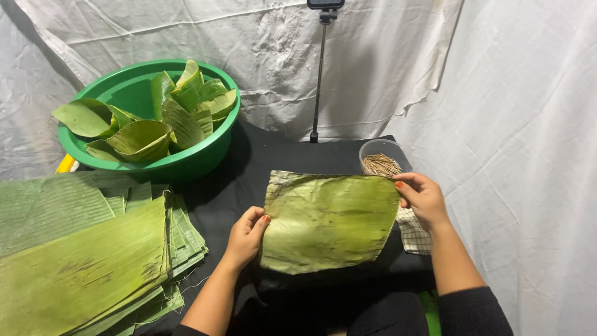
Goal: Cleaning banana leaves with a cloth and stacking them
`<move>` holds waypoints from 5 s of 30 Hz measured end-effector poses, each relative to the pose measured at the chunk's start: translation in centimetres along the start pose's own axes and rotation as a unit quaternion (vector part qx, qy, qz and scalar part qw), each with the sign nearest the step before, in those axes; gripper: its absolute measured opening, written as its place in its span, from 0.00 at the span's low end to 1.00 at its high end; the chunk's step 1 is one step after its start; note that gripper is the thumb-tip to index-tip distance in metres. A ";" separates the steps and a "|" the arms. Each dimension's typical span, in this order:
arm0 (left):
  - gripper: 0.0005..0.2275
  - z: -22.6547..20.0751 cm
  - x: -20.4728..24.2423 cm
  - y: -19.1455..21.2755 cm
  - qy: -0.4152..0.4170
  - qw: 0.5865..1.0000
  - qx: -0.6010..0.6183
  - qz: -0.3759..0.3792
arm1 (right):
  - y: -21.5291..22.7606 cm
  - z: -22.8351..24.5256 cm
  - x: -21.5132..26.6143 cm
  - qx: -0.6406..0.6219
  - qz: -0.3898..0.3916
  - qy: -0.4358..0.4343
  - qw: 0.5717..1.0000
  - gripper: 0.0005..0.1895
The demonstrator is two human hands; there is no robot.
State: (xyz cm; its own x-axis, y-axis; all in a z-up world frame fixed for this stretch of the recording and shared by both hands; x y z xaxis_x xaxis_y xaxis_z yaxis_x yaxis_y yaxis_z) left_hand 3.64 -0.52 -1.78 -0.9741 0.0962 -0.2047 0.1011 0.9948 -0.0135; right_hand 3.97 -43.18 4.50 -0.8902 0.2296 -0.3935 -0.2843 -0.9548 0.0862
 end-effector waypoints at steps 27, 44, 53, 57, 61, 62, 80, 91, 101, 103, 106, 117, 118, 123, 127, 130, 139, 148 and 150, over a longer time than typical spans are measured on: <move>0.17 2.4 -1.3 -0.6 0.222 0.952 -0.212 -0.008 | -2.6 -9.1 -0.3 0.150 0.057 -0.066 0.985 0.28; 0.18 1.0 -0.7 -0.6 0.212 0.945 -0.248 -0.008 | -6.3 -8.9 4.0 0.491 0.168 0.093 0.850 0.13; 0.17 4.4 -1.9 -0.1 0.215 0.943 -0.248 -0.056 | -6.3 -8.3 4.7 0.474 0.159 0.144 0.854 0.11; 0.17 3.0 -1.6 -0.7 0.228 0.956 -0.149 -0.107 | -6.3 -8.0 4.9 0.479 0.175 0.121 0.852 0.12; 0.36 -2.5 2.1 -3.5 0.235 0.932 0.192 -0.197 | -6.4 -6.8 5.1 0.472 0.190 0.094 0.856 0.14; 0.38 -1.9 2.6 -4.0 0.223 0.912 0.265 -0.219 | -6.4 -6.8 5.0 0.475 0.188 0.100 0.854 0.15; 0.27 1.9 3.4 -7.8 0.167 0.952 0.057 -0.250 | -6.0 -6.9 5.5 0.393 0.114 0.227 0.884 0.12; 0.28 0.2 2.0 -5.6 0.145 0.951 0.038 -0.271 | -6.3 -5.7 5.3 0.425 0.178 0.154 0.874 0.13; 0.31 2.9 0.9 -7.2 0.087 0.971 -0.130 -0.181 | -5.5 -6.0 4.9 0.281 0.186 0.172 0.926 0.11; 0.31 3.5 0.5 -7.5 0.062 0.965 -0.207 -0.148 | -5.5 -6.1 5.0 0.285 0.178 0.181 0.924 0.11; 0.28 3.4 -0.1 -8.0 0.021 0.959 -0.268 -0.092 | -5.2 -6.4 5.1 0.218 0.180 0.150 0.948 0.10; 0.23 1.7 -0.7 -8.3 -0.037 0.957 -0.285 0.032 | -4.7 -7.8 4.9 0.112 0.167 0.043 0.979 0.12; 0.23 1.3 -0.8 -8.2 -0.038 0.957 -0.285 0.035 | -4.7 -8.1 4.7 0.113 0.165 0.042 0.979 0.12; 0.26 1.3 -1.3 -7.9 -0.037 0.974 -0.210 0.075 | -4.5 -8.7 3.4 -0.019 0.172 -0.147 0.974 0.18; 0.27 0.5 -1.0 -8.3 -0.021 0.979 -0.184 0.090 | -5.7 -8.8 1.8 0.019 0.158 -0.110 0.981 0.18; 0.28 0.7 -1.0 -8.6 -0.001 0.981 -0.164 0.099 | -6.8 -8.4 1.2 0.047 0.202 -0.015 0.978 0.11; 0.29 1.4 -1.4 -9.0 0.018 0.981 -0.148 0.121 | -8.0 -11.5 0.8 -0.063 0.194 -0.084 0.975 0.13; 0.16 -4.8 2.9 -11.2 -0.103 0.848 -0.467 0.228 | -7.8 -8.4 1.0 0.100 0.221 -0.056 0.968 0.09; 0.23 -4.6 4.2 -10.6 -0.050 0.821 -0.486 0.295 | -7.8 -8.0 1.2 0.086 0.218 -0.060 0.970 0.09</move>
State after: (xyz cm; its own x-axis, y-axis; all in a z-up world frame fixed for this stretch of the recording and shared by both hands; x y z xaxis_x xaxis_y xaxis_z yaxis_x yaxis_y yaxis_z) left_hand -2.43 -10.54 2.02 -0.7871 0.6163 0.0256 0.2933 0.3374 0.8945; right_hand 7.95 -36.94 -3.93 -0.9714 -0.1592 -0.1761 0.0831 -0.9229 0.3759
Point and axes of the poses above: each hand's wrist, its own x-axis away from the middle knuckle, its own y-axis out of the back of the hand, z = x × y, the point moved 3 cm from there along -x, towards the middle knuckle, and after that the axes turned 2 degrees about x, right-handed, at the moved point
